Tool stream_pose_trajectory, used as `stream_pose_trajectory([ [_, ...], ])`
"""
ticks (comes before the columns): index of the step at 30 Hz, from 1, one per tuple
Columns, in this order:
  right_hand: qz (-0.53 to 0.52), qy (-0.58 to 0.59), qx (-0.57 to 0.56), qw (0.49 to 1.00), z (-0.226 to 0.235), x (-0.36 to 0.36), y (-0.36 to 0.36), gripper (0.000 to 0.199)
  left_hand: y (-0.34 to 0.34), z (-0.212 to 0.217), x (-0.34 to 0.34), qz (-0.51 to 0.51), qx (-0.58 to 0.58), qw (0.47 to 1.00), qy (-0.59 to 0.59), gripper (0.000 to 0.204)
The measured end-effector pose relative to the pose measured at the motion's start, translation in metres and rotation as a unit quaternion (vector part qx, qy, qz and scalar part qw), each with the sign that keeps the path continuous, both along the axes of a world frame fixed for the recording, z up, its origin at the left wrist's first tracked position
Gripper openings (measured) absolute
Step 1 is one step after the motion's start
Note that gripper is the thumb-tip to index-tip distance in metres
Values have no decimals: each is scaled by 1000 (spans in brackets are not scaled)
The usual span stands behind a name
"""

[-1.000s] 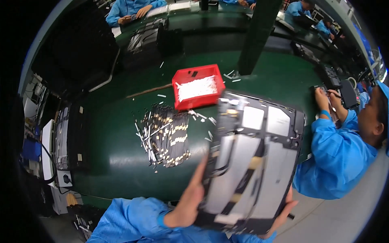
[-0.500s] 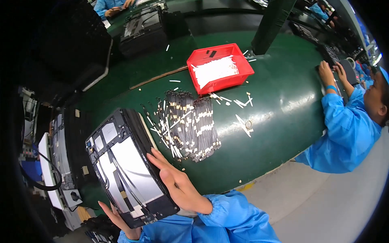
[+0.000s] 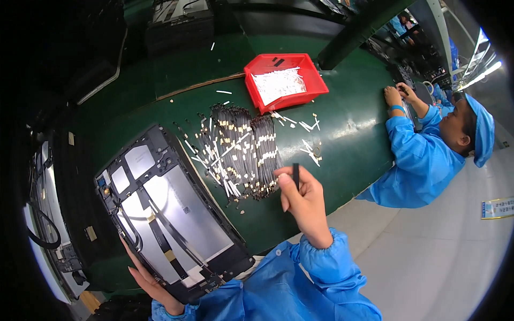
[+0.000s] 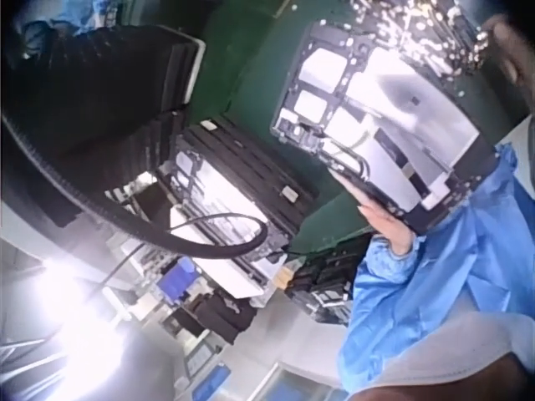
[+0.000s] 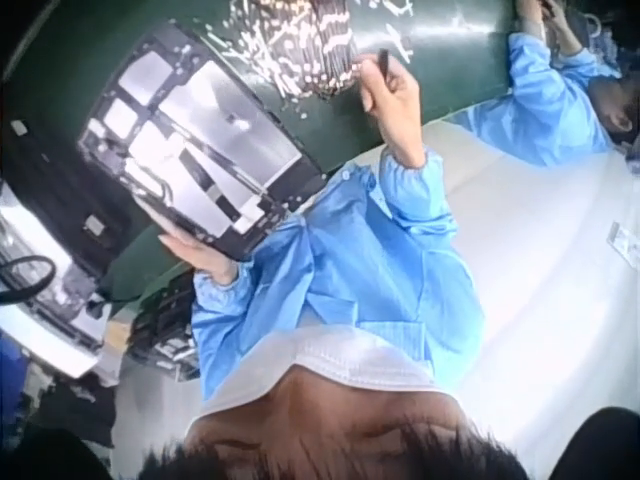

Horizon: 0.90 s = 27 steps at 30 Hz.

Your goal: The person assembles internal electronic components and ribbon cables into tablet housings on a conveyor belt, using tweezers to manipulate the small parts.

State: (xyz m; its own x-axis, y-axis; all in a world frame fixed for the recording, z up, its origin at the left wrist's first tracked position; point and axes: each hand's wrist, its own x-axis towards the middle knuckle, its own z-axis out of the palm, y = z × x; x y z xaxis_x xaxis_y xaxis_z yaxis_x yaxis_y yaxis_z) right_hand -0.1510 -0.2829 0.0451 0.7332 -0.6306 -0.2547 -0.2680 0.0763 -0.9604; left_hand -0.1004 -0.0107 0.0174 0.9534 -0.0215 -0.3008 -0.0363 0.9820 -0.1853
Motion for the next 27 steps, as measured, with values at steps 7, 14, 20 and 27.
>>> stream_pose_trajectory([
  [7,1,-50,-52,997,0,22,-11,28,10,-20,3,-185,618,760,-78,62],
  [14,116,261,-403,870,13,34,-2,28,16,-11,8,-81,64,991,88,59],
  [20,173,228,-343,895,-3,37,-15,27,20,-18,13,-200,639,736,-100,55],
  [27,195,211,-227,931,12,34,-23,28,27,-7,14,-211,642,734,-65,48],
])
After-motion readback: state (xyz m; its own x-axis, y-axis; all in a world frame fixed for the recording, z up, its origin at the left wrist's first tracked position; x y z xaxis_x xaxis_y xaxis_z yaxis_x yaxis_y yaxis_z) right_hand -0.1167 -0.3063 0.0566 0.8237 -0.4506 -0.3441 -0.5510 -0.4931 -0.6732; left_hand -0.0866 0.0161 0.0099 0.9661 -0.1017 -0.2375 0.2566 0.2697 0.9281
